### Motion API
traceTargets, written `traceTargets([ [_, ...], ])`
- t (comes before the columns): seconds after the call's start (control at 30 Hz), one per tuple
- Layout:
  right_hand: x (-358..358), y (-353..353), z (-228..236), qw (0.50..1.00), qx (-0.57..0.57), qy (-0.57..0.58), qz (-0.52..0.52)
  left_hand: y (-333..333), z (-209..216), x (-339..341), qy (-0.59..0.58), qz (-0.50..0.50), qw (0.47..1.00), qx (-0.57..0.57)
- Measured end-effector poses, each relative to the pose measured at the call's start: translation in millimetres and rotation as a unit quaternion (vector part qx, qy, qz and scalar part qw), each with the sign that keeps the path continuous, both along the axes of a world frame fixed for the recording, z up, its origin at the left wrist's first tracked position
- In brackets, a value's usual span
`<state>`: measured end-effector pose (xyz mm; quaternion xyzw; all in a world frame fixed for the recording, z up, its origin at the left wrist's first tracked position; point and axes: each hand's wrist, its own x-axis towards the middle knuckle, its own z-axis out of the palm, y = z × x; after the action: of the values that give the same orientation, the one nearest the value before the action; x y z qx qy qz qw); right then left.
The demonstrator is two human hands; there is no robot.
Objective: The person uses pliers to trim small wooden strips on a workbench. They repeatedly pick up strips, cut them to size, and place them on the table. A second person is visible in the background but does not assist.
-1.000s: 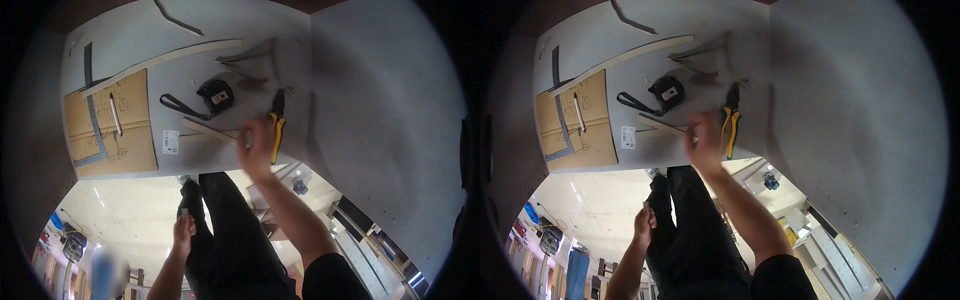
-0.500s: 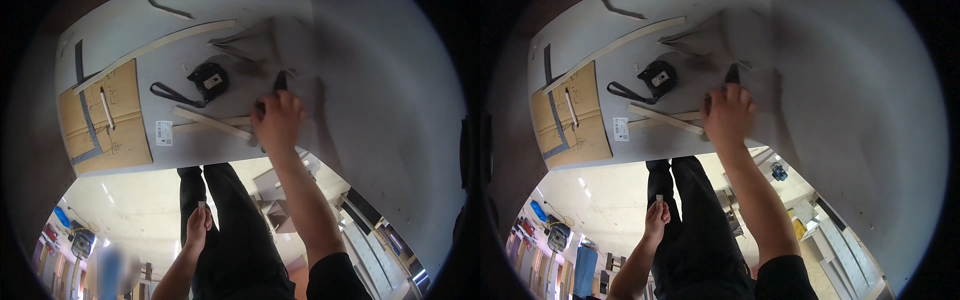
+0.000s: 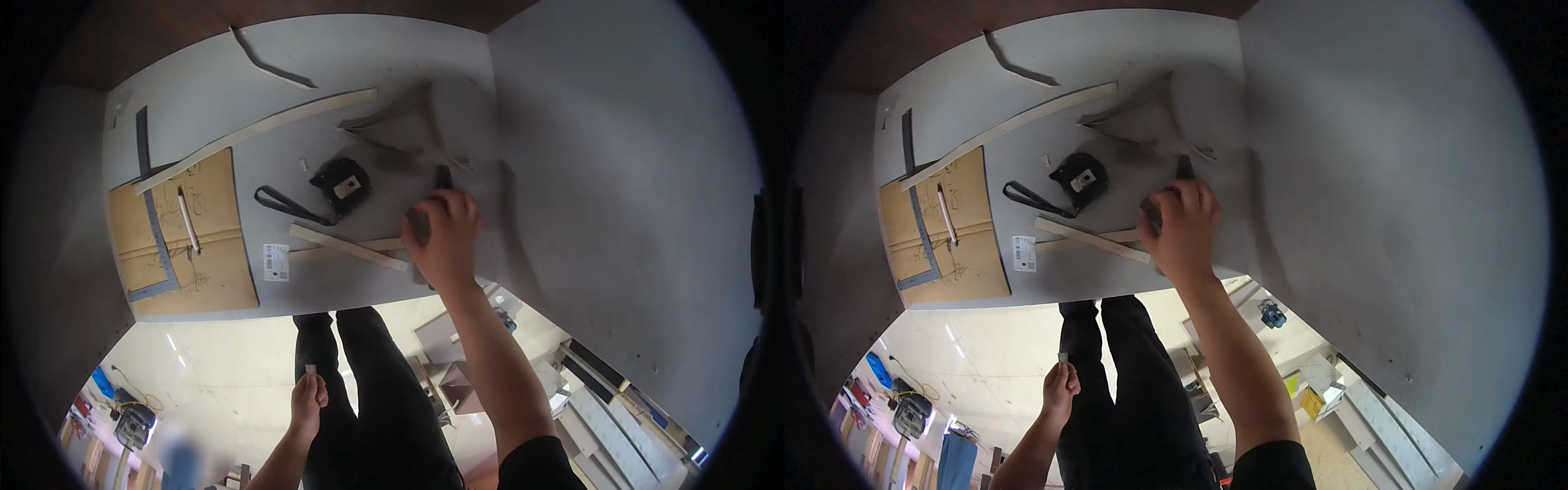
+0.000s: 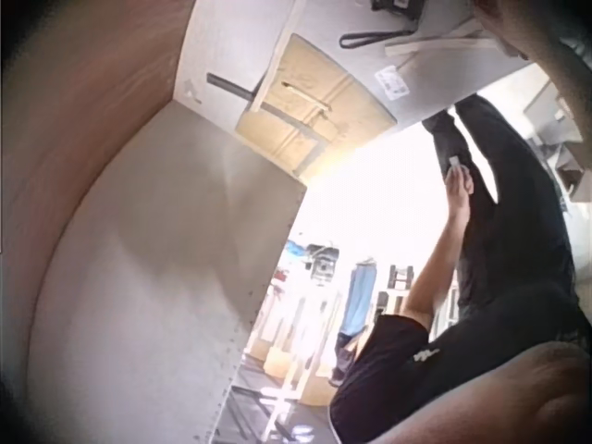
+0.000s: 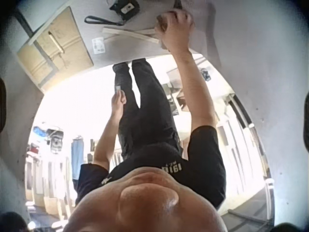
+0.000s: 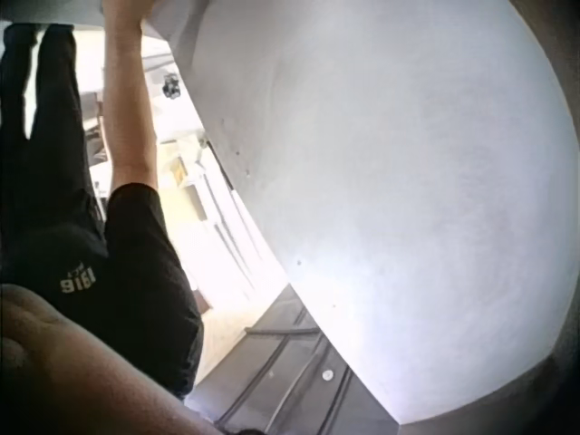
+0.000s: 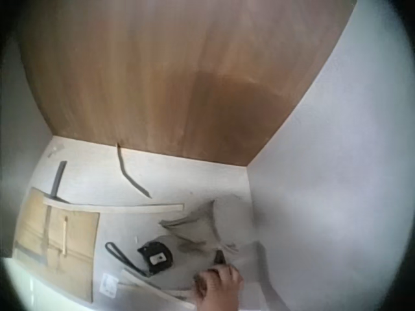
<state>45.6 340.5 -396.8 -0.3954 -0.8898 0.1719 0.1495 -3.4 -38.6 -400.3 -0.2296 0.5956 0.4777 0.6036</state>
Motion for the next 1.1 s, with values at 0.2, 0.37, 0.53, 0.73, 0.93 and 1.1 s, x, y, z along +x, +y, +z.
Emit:
traceTargets([
  [0.2, -6.1, 37.5, 29.4, 0.931, -0.242, 0.067, -0.267, 6.7, 0.8, -2.8, 0.009, 0.008, 0.999, 0.035],
  [0.37, -6.8, 74.7, 29.4, 0.954, 0.257, -0.144, -0.062, 7.8, 0.3, -4.8, -0.006, 0.044, 0.998, 0.038],
  [0.53, -108.4, 68.9, 54.6, 0.984, -0.166, -0.056, 0.028, 9.5, 2.4, -9.0, 0.027, 0.019, 0.999, 0.032],
  [0.73, -169.0, 105.8, -8.8, 0.975, 0.154, -0.049, 0.153, 73.2, 58.3, -50.4, 0.164, -0.068, 0.968, 0.176],
  [0.93, -153.8, 95.3, 27.3, 0.976, -0.087, 0.001, 0.198, 123.8, 105.3, -107.8, 0.37, -0.26, 0.855, 0.255],
  [1.1, -55.8, 22.7, 106.7, 0.97, -0.021, 0.063, 0.233, 176.6, 176.4, -149.8, 0.664, -0.438, 0.577, 0.183],
])
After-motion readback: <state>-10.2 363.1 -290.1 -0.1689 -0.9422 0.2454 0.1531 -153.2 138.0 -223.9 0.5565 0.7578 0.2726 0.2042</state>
